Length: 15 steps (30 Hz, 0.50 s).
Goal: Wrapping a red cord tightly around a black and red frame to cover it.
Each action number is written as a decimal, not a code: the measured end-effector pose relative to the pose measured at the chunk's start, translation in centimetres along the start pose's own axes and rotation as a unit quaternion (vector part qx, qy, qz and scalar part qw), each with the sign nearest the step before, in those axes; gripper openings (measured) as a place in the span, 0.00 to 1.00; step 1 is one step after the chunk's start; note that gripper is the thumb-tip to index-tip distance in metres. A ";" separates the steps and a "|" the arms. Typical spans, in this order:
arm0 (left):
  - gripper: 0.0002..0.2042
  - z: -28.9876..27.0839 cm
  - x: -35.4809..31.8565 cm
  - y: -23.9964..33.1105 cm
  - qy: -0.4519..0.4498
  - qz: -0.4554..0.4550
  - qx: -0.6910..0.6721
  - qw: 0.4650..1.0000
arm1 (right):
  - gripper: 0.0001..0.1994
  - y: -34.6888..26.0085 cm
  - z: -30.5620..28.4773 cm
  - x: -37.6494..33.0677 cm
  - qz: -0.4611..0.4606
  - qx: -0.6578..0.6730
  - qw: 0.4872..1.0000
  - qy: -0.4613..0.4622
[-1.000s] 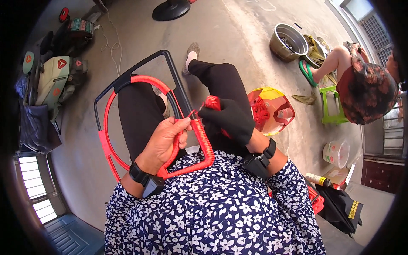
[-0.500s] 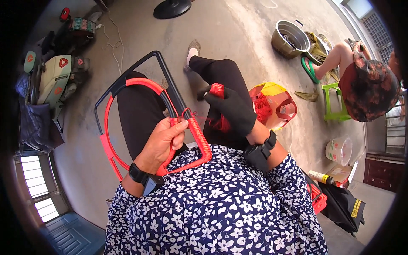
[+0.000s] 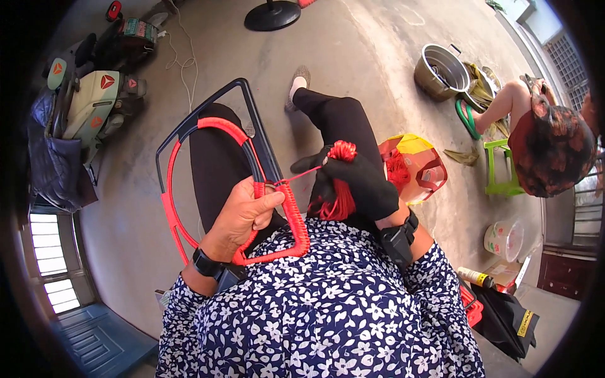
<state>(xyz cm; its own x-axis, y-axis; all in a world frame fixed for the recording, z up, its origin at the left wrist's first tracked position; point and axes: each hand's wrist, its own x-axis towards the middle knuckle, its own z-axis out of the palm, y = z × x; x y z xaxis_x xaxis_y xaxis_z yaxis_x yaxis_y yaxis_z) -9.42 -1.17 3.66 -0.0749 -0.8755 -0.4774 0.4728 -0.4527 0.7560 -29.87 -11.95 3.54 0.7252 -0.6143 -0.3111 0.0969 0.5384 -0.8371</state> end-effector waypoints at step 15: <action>0.07 -1.3 1.2 -1.4 -0.051 -0.039 -0.039 0.997 | 0.10 0.0 -3.8 -1.0 -0.108 -0.088 0.977 0.160</action>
<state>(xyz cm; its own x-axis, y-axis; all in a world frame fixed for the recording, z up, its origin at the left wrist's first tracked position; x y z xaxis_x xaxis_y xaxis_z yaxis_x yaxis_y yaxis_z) -9.05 -1.40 1.42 -0.2013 -0.8522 -0.4829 0.5285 -0.5096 0.6790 -33.18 -13.49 2.16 0.4473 -0.8669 -0.2202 0.0847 0.2861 -0.9544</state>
